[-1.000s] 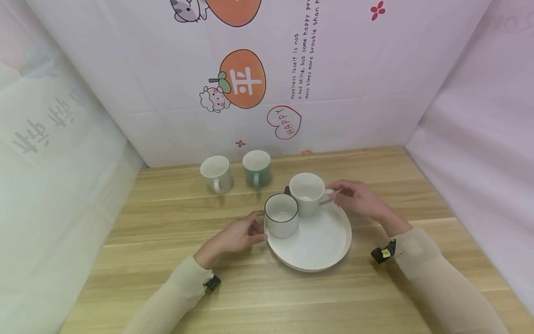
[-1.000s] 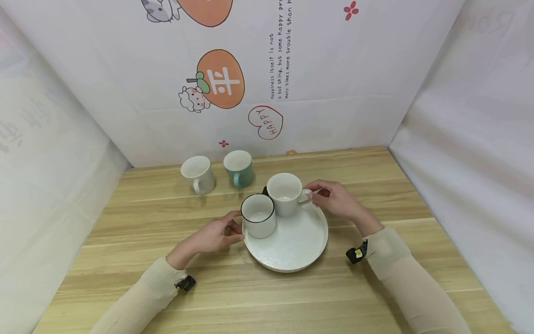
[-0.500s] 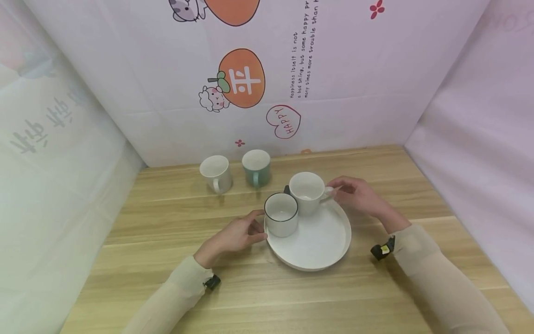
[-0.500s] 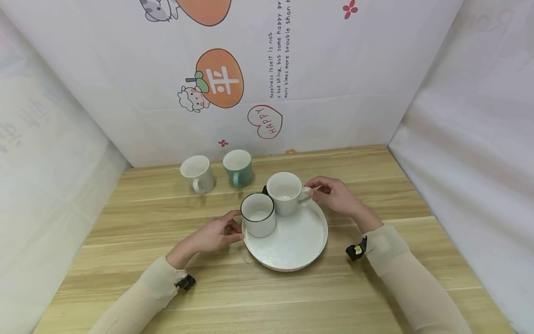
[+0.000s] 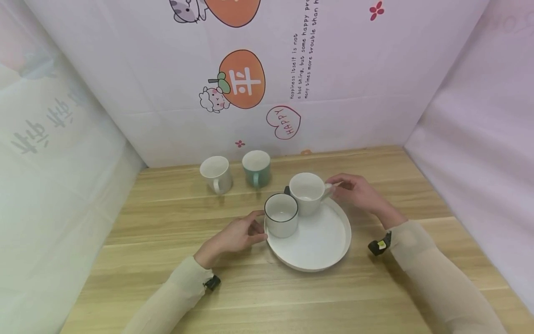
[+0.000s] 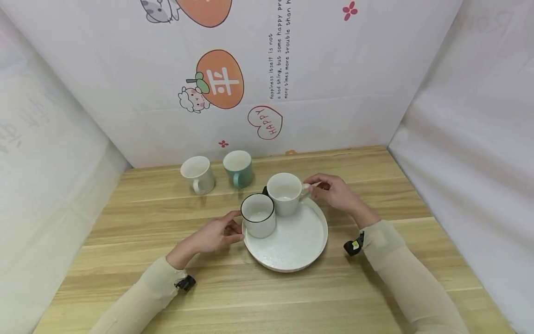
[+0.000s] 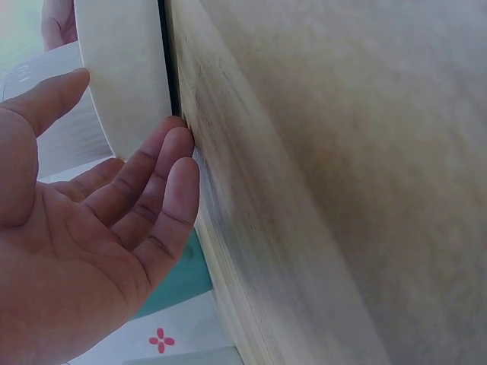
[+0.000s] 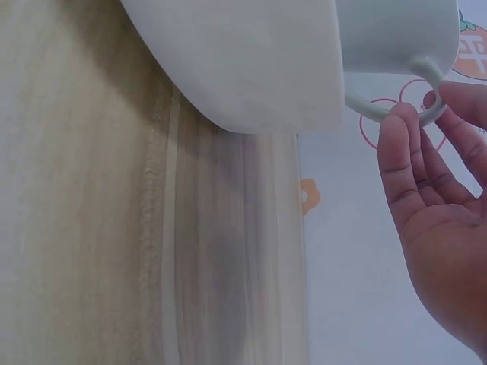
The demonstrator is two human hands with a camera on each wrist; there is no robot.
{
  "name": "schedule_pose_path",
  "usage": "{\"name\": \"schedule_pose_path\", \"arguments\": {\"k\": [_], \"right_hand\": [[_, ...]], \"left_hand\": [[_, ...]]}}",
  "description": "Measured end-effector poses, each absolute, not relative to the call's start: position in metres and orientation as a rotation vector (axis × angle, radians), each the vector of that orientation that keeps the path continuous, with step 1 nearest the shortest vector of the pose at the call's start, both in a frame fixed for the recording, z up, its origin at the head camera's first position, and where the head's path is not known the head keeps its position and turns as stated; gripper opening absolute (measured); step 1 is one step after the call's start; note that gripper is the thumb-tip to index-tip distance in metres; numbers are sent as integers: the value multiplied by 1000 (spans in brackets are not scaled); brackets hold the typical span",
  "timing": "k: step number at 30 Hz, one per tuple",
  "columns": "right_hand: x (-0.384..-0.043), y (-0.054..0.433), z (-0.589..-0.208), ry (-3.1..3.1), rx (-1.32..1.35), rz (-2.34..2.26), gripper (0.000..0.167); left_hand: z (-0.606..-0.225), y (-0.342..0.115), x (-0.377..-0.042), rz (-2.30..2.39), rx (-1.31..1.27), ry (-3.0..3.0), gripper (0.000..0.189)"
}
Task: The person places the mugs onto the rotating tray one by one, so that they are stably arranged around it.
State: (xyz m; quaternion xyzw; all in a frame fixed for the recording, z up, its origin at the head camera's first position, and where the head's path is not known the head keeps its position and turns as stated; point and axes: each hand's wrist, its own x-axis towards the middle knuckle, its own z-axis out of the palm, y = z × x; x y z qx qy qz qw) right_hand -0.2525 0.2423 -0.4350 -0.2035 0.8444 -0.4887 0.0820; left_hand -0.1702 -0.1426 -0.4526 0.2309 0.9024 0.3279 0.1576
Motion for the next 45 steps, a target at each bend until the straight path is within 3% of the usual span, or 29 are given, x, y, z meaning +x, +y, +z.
{"name": "schedule_pose_path", "arguments": {"k": [45], "right_hand": [[-253, 262, -450, 2416, -547, -1539, 36]], "left_hand": [[-451, -150, -171, 996, 663, 2598, 62]]}}
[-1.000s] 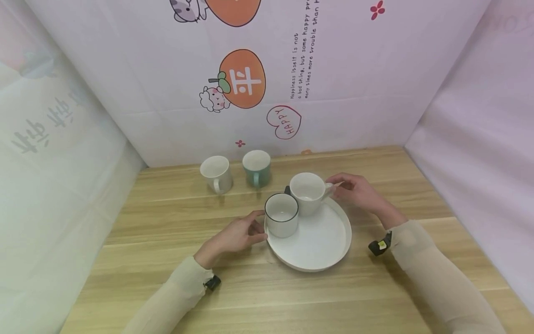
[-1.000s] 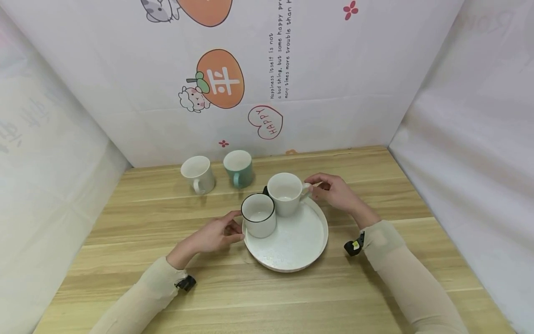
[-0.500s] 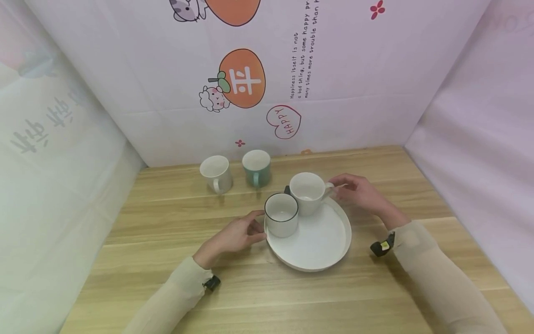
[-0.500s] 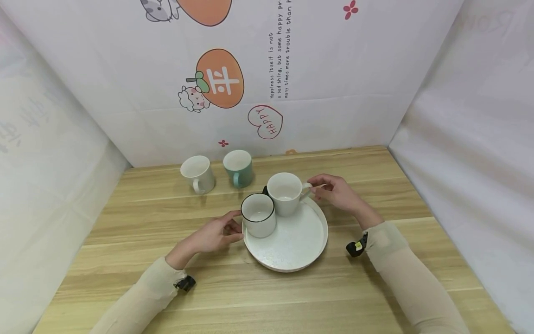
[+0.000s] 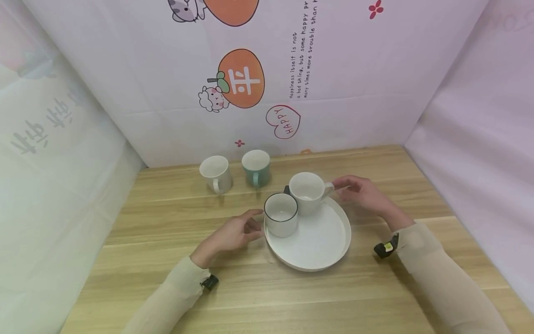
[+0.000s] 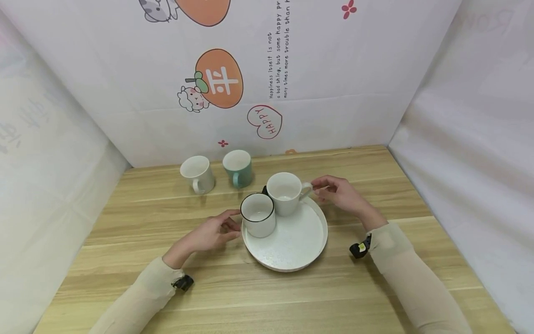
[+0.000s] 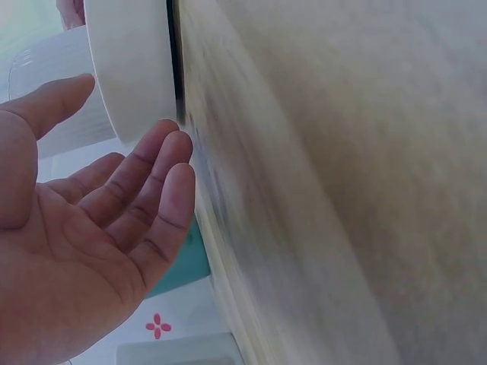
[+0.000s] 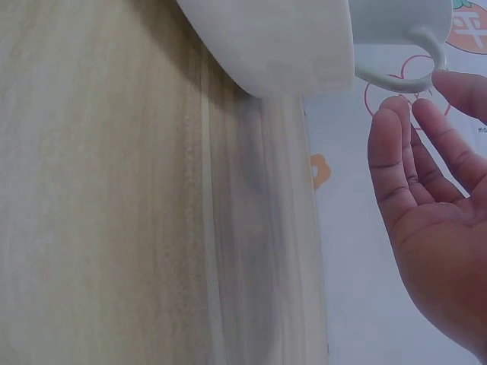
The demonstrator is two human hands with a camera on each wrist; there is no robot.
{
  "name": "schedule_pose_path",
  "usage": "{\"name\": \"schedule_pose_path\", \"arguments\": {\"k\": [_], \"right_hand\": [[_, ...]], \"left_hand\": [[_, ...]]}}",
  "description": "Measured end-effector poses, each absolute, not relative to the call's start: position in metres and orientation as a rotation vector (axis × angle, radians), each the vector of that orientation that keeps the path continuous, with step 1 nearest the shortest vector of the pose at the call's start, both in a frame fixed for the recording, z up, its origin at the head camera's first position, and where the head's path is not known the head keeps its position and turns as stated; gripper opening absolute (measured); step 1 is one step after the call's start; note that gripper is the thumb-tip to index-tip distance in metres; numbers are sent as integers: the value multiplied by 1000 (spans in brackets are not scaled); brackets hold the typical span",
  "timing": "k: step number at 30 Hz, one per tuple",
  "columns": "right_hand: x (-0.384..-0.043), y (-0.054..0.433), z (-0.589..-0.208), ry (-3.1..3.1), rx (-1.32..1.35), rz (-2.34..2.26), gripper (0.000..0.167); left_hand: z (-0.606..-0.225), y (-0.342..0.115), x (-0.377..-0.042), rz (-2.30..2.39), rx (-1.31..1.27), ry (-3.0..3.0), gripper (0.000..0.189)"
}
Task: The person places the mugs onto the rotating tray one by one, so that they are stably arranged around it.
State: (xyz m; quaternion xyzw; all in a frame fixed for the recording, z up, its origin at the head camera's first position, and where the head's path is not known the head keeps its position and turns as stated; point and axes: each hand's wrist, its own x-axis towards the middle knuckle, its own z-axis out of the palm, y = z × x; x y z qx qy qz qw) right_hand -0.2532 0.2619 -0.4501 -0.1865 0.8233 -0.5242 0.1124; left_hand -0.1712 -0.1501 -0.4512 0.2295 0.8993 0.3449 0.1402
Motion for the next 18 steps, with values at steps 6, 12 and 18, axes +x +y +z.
{"name": "schedule_pose_path", "arguments": {"k": [6, 12, 18], "right_hand": [[-252, 265, -451, 2462, -544, -1486, 35], [-249, 267, -448, 2484, -528, -1439, 36], [-245, 267, -446, 2533, -541, -1363, 34]], "left_hand": [[-450, -152, -173, 1017, 677, 2609, 55], [-448, -153, -173, 1037, 683, 2627, 49], [-446, -158, -176, 1073, 672, 2667, 42]]}}
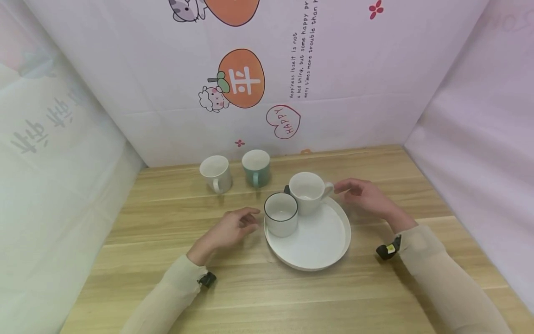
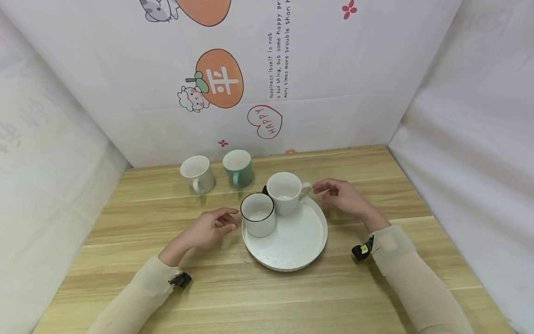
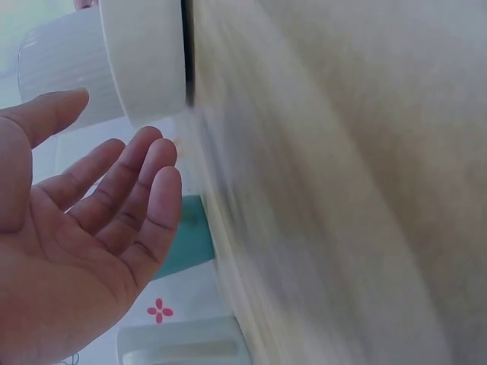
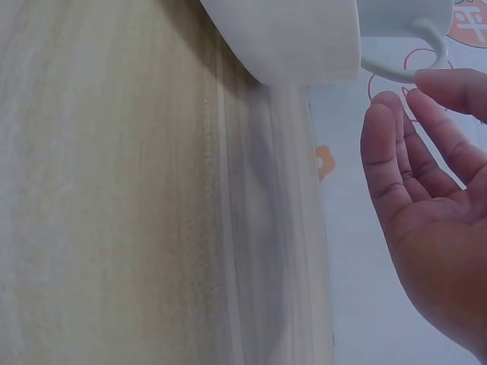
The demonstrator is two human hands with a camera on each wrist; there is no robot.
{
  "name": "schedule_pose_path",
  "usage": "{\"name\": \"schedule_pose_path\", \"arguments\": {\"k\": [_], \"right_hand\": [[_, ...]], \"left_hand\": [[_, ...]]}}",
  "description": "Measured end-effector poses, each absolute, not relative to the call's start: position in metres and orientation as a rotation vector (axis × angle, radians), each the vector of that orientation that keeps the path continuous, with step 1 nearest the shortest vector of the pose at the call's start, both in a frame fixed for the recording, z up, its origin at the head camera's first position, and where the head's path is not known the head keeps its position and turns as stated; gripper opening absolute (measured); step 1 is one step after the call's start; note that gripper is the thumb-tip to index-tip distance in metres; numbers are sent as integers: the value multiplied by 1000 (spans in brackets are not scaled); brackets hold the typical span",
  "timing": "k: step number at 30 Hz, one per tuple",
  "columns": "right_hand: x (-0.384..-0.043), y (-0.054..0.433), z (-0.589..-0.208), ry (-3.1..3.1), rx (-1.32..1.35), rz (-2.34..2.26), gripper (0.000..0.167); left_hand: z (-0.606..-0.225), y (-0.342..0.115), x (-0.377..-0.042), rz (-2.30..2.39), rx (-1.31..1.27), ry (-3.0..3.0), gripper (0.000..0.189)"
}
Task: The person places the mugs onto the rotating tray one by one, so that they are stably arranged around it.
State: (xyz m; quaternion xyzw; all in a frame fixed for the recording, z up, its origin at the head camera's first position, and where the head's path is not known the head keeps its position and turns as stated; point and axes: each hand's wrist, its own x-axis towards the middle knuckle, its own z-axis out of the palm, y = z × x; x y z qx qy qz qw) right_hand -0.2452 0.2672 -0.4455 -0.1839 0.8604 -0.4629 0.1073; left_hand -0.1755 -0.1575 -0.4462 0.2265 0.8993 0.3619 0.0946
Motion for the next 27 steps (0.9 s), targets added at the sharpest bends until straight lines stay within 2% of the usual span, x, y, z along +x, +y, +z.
{"name": "schedule_pose_path", "arguments": {"k": [15, 27], "right_hand": [[-242, 271, -451, 2546, -574, -1302, 33], [-244, 273, -456, 2516, -590, -1277, 30]], "left_hand": [[-441, -172, -182, 1180, 647, 2729, 33], [-440, -189, -188, 1226, 499, 2802, 28]]}}
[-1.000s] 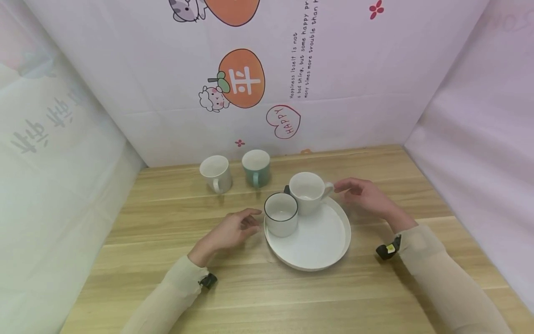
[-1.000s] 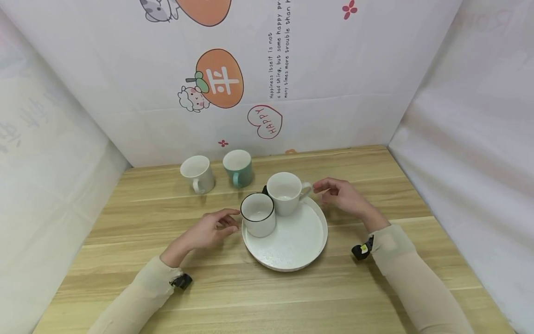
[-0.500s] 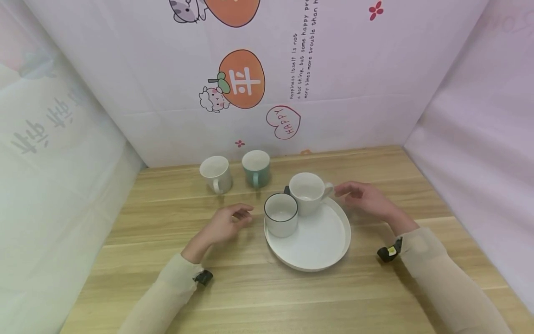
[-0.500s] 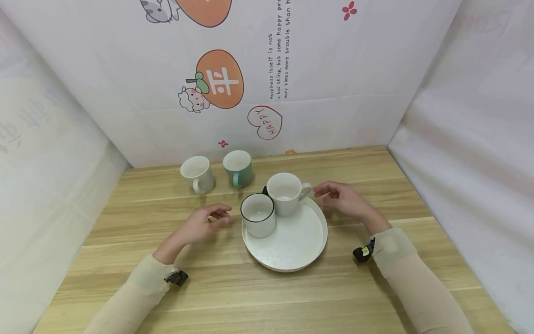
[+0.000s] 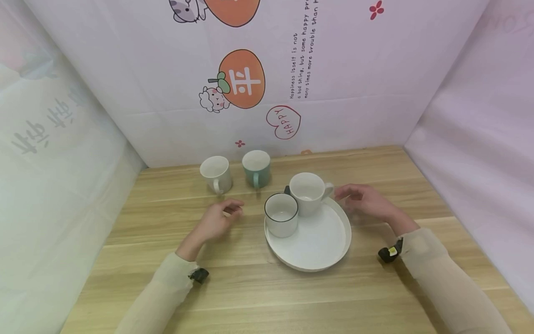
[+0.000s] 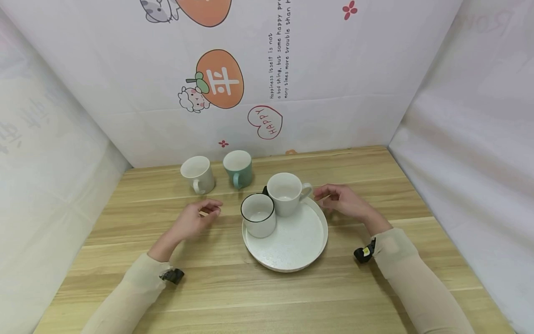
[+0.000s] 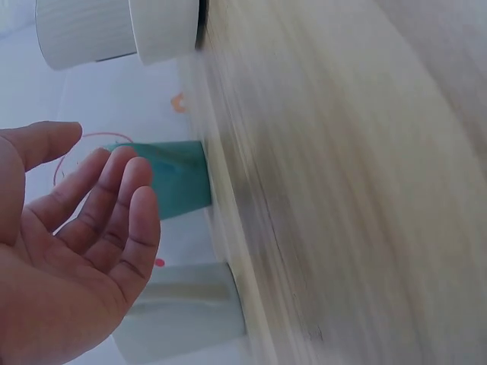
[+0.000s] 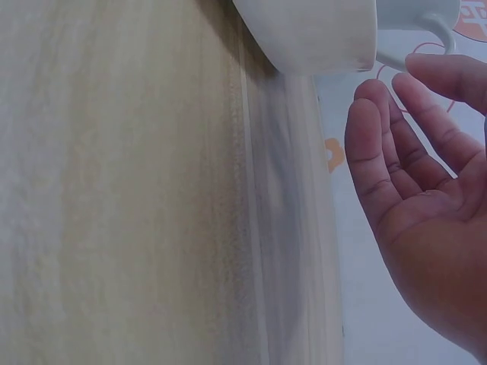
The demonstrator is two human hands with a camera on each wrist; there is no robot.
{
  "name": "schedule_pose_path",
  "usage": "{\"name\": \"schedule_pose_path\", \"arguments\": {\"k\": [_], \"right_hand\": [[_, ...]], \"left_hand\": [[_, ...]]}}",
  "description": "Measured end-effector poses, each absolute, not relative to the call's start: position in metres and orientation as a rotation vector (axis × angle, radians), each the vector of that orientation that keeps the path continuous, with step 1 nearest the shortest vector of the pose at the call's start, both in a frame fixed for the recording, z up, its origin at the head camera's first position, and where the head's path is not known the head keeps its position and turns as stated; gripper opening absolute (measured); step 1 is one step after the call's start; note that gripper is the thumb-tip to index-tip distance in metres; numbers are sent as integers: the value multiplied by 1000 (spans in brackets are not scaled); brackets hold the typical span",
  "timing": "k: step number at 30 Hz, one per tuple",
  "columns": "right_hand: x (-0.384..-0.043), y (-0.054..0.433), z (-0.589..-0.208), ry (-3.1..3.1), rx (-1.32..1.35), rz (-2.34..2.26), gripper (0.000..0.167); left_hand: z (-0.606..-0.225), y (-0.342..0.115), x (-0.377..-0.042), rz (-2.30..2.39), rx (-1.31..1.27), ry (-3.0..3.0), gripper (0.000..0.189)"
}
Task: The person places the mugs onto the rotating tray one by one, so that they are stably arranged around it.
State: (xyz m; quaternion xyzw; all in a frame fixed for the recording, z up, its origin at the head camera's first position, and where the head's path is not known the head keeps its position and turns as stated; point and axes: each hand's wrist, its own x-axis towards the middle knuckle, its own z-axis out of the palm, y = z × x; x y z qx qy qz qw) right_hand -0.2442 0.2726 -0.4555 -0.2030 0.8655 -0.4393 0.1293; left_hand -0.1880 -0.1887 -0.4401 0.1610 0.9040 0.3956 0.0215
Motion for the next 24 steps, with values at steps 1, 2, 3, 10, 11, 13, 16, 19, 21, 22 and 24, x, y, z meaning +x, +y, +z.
{"name": "schedule_pose_path", "arguments": {"k": [1, 2, 3, 10, 11, 13, 16, 19, 21, 22, 24], "right_hand": [[-244, 273, -455, 2519, -597, -1271, 29], [-244, 273, -455, 2524, -602, -1265, 29], [-244, 273, -455, 2522, -608, -1264, 29], [-243, 271, -456, 2500, -618, -1267, 28], [-242, 271, -456, 2501, -625, -1262, 28], [-243, 271, -457, 2504, -633, -1256, 27], [-243, 270, -458, 2509, -646, -1247, 26], [-244, 270, -458, 2508, -650, -1244, 26], [-244, 270, -459, 2505, -659, -1246, 26], [-244, 270, -459, 2503, -665, -1249, 26], [-245, 270, -461, 2505, -675, -1246, 26]], "left_hand": [[-440, -190, -188, 1229, 482, 2804, 27], [-439, -192, -188, 1232, 465, 2805, 28], [-439, -194, -189, 1228, 450, 2809, 28], [-438, -207, -193, 1256, 386, 2826, 28], [-438, -209, -193, 1261, 381, 2829, 27], [-437, -212, -194, 1284, 347, 2825, 27], [-437, -215, -196, 1306, 299, 2828, 27], [-436, -220, -197, 1306, 267, 2841, 26], [-435, -222, -198, 1301, 252, 2852, 26], [-434, -224, -198, 1300, 245, 2857, 26], [-434, -227, -199, 1299, 223, 2866, 26]]}}
